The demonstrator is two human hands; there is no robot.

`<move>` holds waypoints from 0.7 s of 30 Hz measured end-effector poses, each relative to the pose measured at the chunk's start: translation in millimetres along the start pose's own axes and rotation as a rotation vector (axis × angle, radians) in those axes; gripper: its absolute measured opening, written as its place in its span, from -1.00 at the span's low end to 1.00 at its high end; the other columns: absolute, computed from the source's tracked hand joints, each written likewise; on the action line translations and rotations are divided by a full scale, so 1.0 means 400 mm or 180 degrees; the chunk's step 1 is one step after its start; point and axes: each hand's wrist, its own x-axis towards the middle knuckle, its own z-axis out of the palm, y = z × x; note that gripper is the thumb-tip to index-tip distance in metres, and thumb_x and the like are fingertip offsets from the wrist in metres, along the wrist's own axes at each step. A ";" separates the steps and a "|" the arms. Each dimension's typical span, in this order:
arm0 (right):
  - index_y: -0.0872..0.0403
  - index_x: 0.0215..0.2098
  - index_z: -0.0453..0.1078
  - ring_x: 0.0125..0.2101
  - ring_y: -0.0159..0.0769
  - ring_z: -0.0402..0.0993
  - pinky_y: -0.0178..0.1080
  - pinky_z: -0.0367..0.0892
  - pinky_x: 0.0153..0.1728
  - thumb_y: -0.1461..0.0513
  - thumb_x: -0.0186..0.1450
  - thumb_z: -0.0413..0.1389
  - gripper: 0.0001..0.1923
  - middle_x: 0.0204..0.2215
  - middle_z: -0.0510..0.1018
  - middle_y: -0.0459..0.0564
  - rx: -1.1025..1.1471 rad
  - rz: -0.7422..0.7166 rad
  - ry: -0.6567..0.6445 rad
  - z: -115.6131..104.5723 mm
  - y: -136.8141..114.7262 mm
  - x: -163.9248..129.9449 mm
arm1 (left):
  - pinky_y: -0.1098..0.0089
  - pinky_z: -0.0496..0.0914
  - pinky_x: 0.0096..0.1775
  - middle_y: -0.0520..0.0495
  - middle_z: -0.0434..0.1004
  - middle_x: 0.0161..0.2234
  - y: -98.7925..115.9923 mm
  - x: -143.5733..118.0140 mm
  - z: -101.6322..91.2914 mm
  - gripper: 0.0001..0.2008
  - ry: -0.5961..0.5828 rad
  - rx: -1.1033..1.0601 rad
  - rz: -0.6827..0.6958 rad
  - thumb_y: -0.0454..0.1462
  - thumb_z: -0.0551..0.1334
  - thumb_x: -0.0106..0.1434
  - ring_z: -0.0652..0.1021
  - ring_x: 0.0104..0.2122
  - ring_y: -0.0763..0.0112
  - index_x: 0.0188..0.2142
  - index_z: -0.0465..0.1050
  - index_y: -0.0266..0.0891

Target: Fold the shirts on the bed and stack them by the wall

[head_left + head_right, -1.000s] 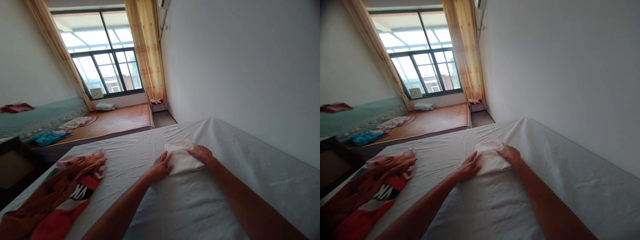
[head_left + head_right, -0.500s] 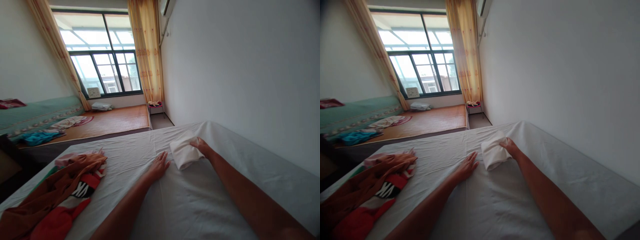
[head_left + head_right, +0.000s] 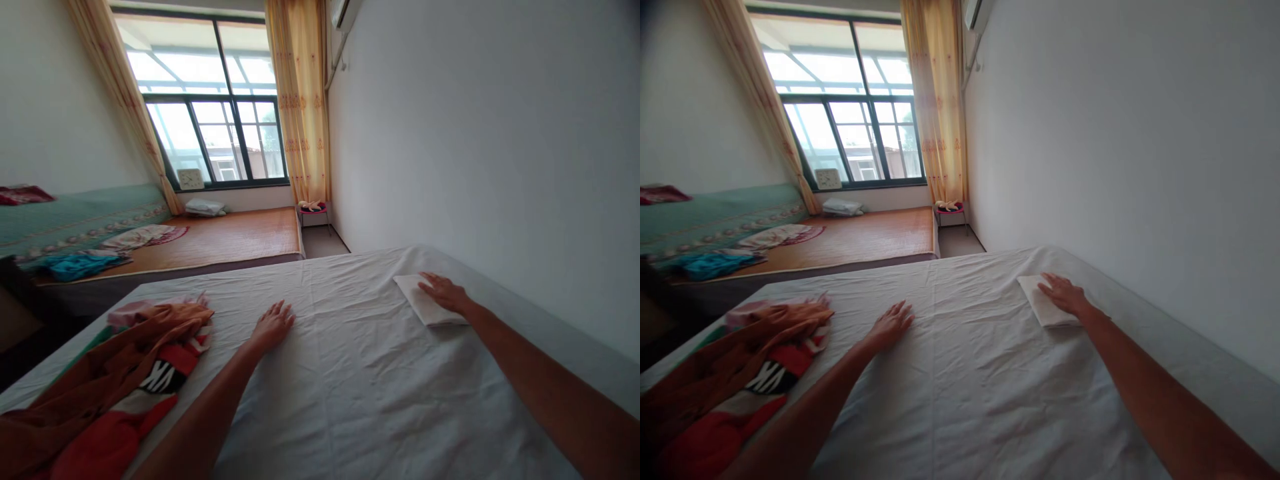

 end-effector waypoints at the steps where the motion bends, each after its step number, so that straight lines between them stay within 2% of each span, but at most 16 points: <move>1: -0.06 0.27 0.10 0.25 -0.11 0.02 0.05 0.00 0.20 -0.07 0.32 -0.25 -0.38 0.27 0.17 -0.02 -0.0045 -0.0054 -0.0134 0.031 -0.026 -0.014 | 0.06 -0.03 0.22 -0.13 -0.09 0.33 -0.020 0.005 0.009 -0.41 -0.0008 0.0046 -0.0090 0.02 -0.14 0.35 0.00 0.30 0.11 0.29 0.04 -0.14; 3: -0.12 0.29 0.03 0.28 -0.06 -0.07 0.17 -0.08 0.20 -0.09 0.31 -0.26 -0.36 0.30 0.10 -0.07 -0.0188 0.0005 -0.0150 0.082 -0.059 -0.041 | 0.05 -0.07 0.23 -0.07 -0.12 0.34 -0.044 0.012 0.027 -0.39 0.0051 0.0098 -0.0150 0.05 -0.17 0.34 -0.05 0.31 0.14 0.31 -0.01 -0.08; 5: -0.14 0.31 -0.02 0.29 -0.04 -0.12 0.22 -0.10 0.19 -0.10 0.30 -0.29 -0.35 0.31 0.05 -0.09 -0.0279 0.0035 -0.0113 0.109 -0.065 -0.055 | 0.05 -0.10 0.23 -0.06 -0.14 0.34 -0.051 0.013 0.038 -0.39 0.0096 0.0109 -0.0168 0.05 -0.19 0.34 -0.07 0.31 0.15 0.31 -0.04 -0.07; 9: -0.08 0.28 0.09 0.28 0.01 -0.06 0.26 -0.04 0.17 -0.09 0.27 -0.25 -0.34 0.30 0.10 -0.02 -0.0273 -0.0021 -0.0274 0.107 -0.048 -0.040 | 0.03 -0.06 0.22 -0.16 -0.10 0.33 -0.040 -0.014 0.028 -0.41 0.0054 0.0052 -0.0110 -0.01 -0.18 0.36 -0.03 0.30 0.10 0.31 -0.01 -0.17; 12: -0.03 0.13 0.33 0.21 0.14 0.09 0.27 0.07 0.11 -0.05 0.23 -0.14 -0.41 0.23 0.22 0.16 -0.0169 -0.0129 -0.0314 0.101 -0.054 -0.020 | 0.12 0.05 0.20 -0.25 0.09 0.27 -0.051 -0.074 -0.010 -0.47 -0.0098 -0.0001 0.0506 -0.10 -0.04 0.33 0.13 0.26 0.12 0.24 0.16 -0.25; 15: 0.00 -0.03 0.46 0.12 0.29 0.21 0.34 0.16 -0.06 -0.01 0.25 -0.13 -0.50 0.15 0.29 0.35 -0.0128 0.0076 -0.0152 0.113 -0.077 -0.010 | 0.25 0.23 0.11 -0.17 0.39 0.11 -0.097 -0.157 -0.082 -0.59 -0.0235 -0.0112 0.1086 -0.17 0.10 0.25 0.38 0.10 0.19 0.07 0.39 -0.17; 17: -0.02 -0.07 0.47 0.08 0.29 0.26 0.36 0.18 -0.15 0.07 0.26 -0.15 -0.55 0.13 0.32 0.38 -0.0142 0.0118 -0.0048 0.130 -0.096 -0.011 | 0.26 0.28 0.06 -0.11 0.49 0.01 -0.147 -0.215 -0.145 -0.67 0.0043 -0.0153 0.0944 -0.17 0.13 0.24 0.46 0.01 0.21 -0.04 0.48 -0.12; 19: -0.04 -0.03 0.44 0.06 0.24 0.29 0.34 0.19 -0.13 0.14 0.24 -0.13 -0.56 0.13 0.34 0.32 -0.0158 -0.0160 0.0126 0.147 -0.123 -0.016 | 0.25 0.27 0.06 -0.13 0.51 -0.03 -0.205 -0.274 -0.209 -0.72 0.0629 -0.0182 0.0436 -0.17 0.15 0.23 0.46 0.00 0.20 -0.11 0.50 -0.14; 21: -0.05 0.03 0.39 0.05 0.17 0.32 0.31 0.23 -0.08 0.15 0.20 -0.10 -0.53 0.13 0.36 0.22 -0.0172 -0.0520 0.0491 0.159 -0.164 -0.027 | 0.25 0.28 0.04 -0.18 0.53 -0.09 -0.260 -0.332 -0.264 -0.74 0.1250 -0.0402 -0.0160 -0.16 0.21 0.18 0.46 -0.01 0.17 -0.16 0.50 -0.18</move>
